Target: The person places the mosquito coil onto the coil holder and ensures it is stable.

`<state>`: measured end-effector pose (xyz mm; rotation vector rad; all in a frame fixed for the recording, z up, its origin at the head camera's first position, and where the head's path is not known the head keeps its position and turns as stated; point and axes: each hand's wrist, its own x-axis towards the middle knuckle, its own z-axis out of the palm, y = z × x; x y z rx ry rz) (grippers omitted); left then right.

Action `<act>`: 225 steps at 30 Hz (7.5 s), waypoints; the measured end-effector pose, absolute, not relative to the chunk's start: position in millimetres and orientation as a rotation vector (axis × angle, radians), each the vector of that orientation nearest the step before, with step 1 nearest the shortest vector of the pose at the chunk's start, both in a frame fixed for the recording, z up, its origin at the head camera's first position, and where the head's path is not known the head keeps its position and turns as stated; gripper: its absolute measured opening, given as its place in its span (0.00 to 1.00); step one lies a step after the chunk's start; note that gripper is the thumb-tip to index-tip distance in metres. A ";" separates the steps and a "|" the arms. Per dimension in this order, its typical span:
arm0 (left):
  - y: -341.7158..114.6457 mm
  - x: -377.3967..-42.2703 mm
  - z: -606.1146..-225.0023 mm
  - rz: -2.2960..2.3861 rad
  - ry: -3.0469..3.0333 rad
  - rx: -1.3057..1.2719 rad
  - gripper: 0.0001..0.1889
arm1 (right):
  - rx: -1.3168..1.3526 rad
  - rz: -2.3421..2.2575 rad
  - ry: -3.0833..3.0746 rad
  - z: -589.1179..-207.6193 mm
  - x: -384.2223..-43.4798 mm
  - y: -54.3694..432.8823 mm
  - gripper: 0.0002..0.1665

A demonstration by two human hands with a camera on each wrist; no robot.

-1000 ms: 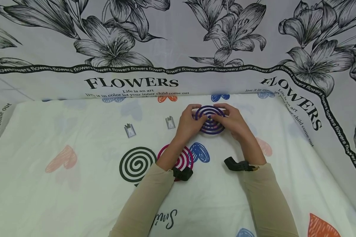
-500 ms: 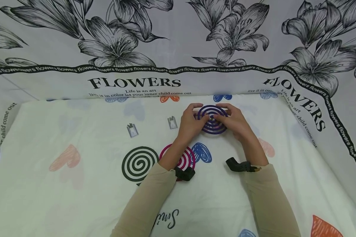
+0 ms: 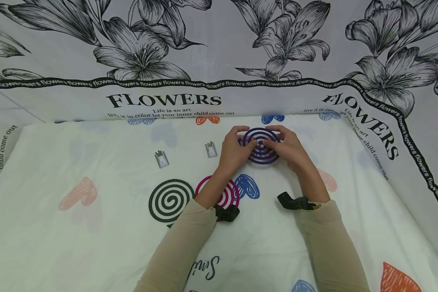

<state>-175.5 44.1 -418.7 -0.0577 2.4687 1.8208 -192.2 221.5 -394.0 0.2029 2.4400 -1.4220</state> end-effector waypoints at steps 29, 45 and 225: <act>37.0 -183.5 -417.0 1.998 1.978 -0.313 0.34 | 0.237 -1.515 2.397 -394.3 -191.1 224.8 0.37; 40.8 -180.0 -416.3 1.802 2.420 -0.177 0.28 | 0.196 -1.462 2.389 -394.5 -192.8 224.7 0.38; -130.7 -72.2 -364.7 0.559 2.863 0.669 0.42 | -0.958 -0.702 2.521 -384.1 -91.1 157.6 0.46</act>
